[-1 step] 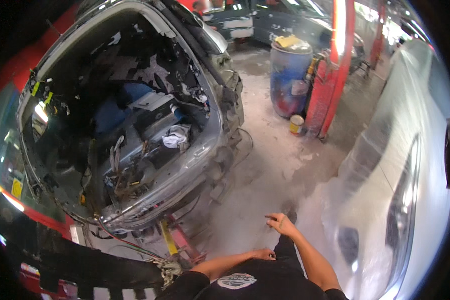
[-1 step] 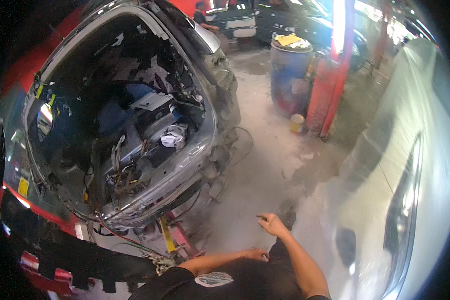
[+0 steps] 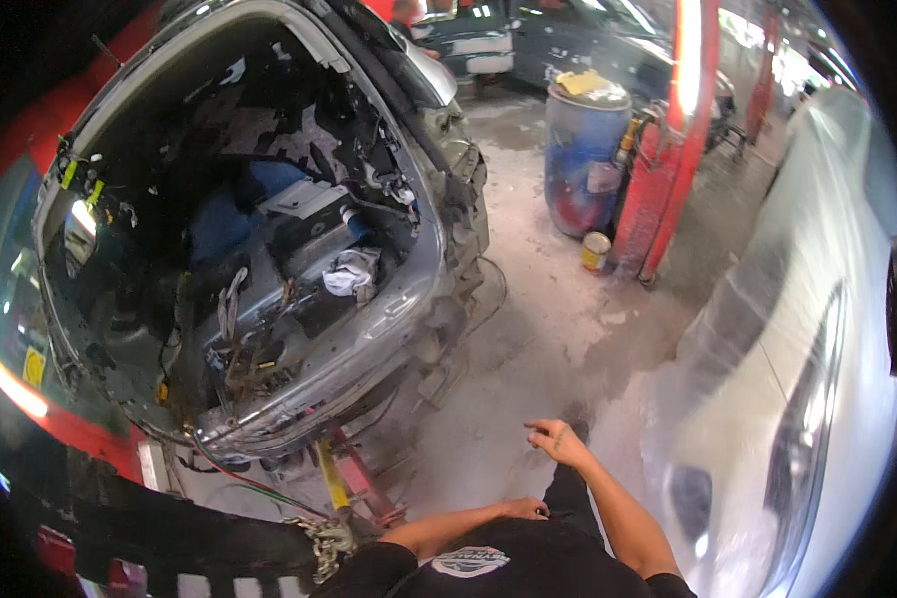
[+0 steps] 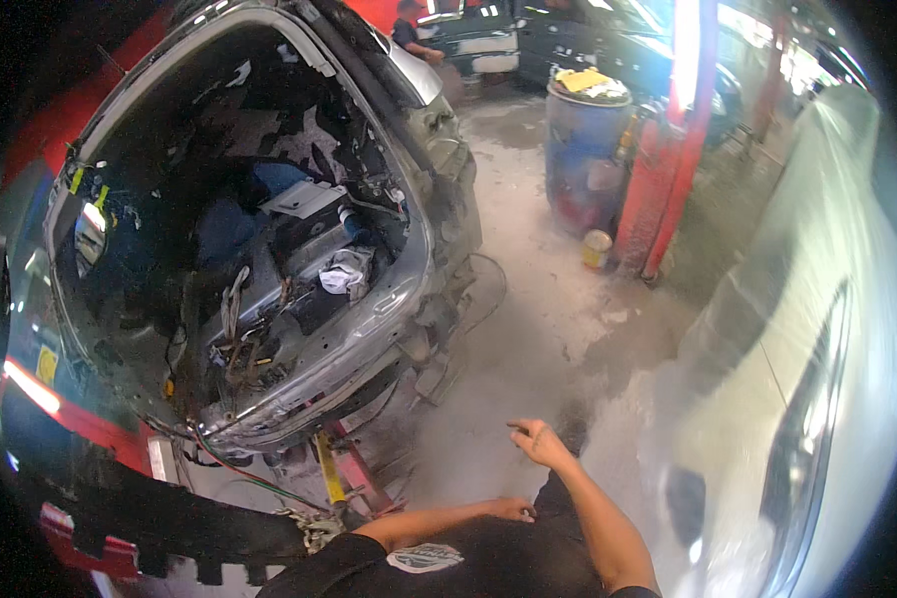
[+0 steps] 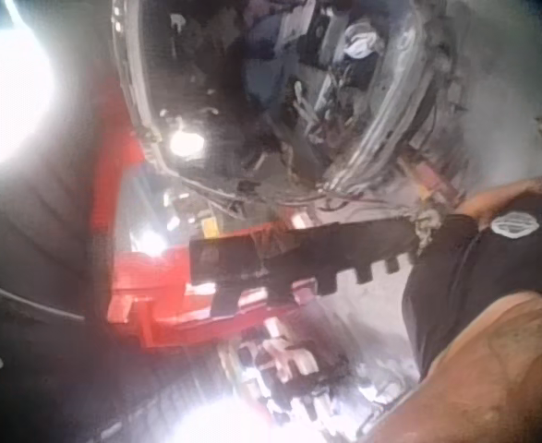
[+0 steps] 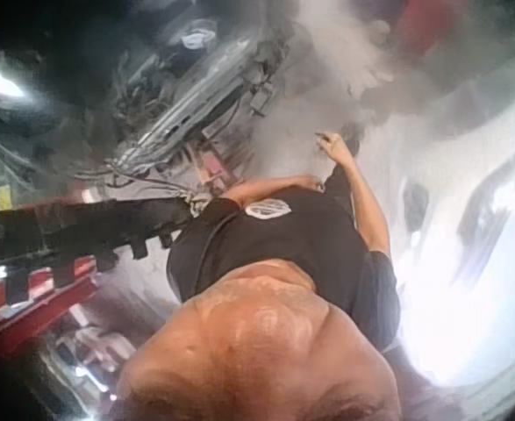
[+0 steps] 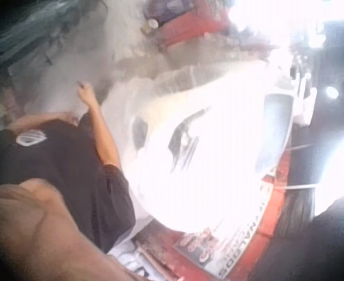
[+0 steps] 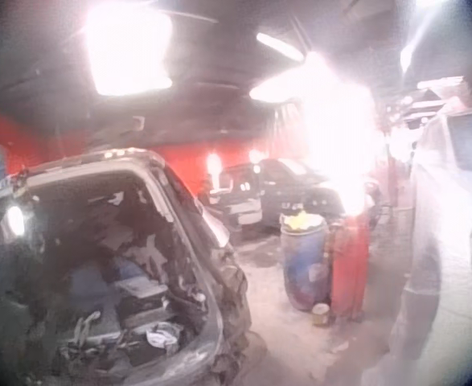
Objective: The person works on a stripped car frame in a garage, using a pneumatic tool to treat the front section and then fitting a car door into place. They repeatedly adjust the door and use a metal bar to align it with the frame.
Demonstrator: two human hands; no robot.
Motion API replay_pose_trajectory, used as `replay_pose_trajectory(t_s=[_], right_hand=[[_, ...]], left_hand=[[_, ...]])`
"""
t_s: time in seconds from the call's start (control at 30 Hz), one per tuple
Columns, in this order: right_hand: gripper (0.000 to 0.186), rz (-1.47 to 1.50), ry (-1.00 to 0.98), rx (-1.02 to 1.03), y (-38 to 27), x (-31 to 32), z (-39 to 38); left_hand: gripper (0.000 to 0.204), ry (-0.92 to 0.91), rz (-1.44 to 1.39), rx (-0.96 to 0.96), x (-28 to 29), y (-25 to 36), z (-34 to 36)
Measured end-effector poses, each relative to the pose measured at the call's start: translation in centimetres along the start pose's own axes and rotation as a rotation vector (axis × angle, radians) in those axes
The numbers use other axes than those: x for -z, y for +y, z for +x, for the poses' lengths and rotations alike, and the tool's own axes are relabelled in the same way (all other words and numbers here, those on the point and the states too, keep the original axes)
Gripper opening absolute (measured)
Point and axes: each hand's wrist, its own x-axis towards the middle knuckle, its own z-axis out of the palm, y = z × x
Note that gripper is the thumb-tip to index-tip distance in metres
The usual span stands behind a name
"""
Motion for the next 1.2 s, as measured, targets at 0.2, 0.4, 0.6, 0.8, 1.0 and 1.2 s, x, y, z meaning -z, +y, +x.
replay_pose_trajectory(t_s=[0.2, 0.4, 0.6, 0.8, 1.0, 1.2], right_hand=[[0.048, -0.049, -0.093, 0.300, -5.7, 11.7, 20.0], [0.051, 0.004, -0.021, 0.560, -17.3, 16.5, 34.8], [0.053, 0.026, 0.080, 0.639, -24.1, 18.0, 42.9], [0.057, 0.061, 0.075, 0.771, -26.5, 16.4, 46.6], [0.065, 0.143, 0.030, 0.841, -25.9, 14.1, 48.9], [0.072, 0.140, 0.233, 1.230, -22.3, 11.1, 52.5]], left_hand=[[0.035, 0.209, -0.145, 0.140, 6.5, 0.1, 12.0], [0.017, 0.240, -0.364, 0.158, 14.1, 6.5, 16.5], [0.013, 0.210, -0.381, -0.051, 18.9, 6.6, 16.1], [0.024, 1.214, 0.030, 0.317, 35.2, 13.6, 6.2], [0.034, 1.810, 0.758, 0.499, 48.6, 12.1, -6.6], [0.042, 1.728, 1.019, 0.656, 49.9, 5.2, -6.6]])
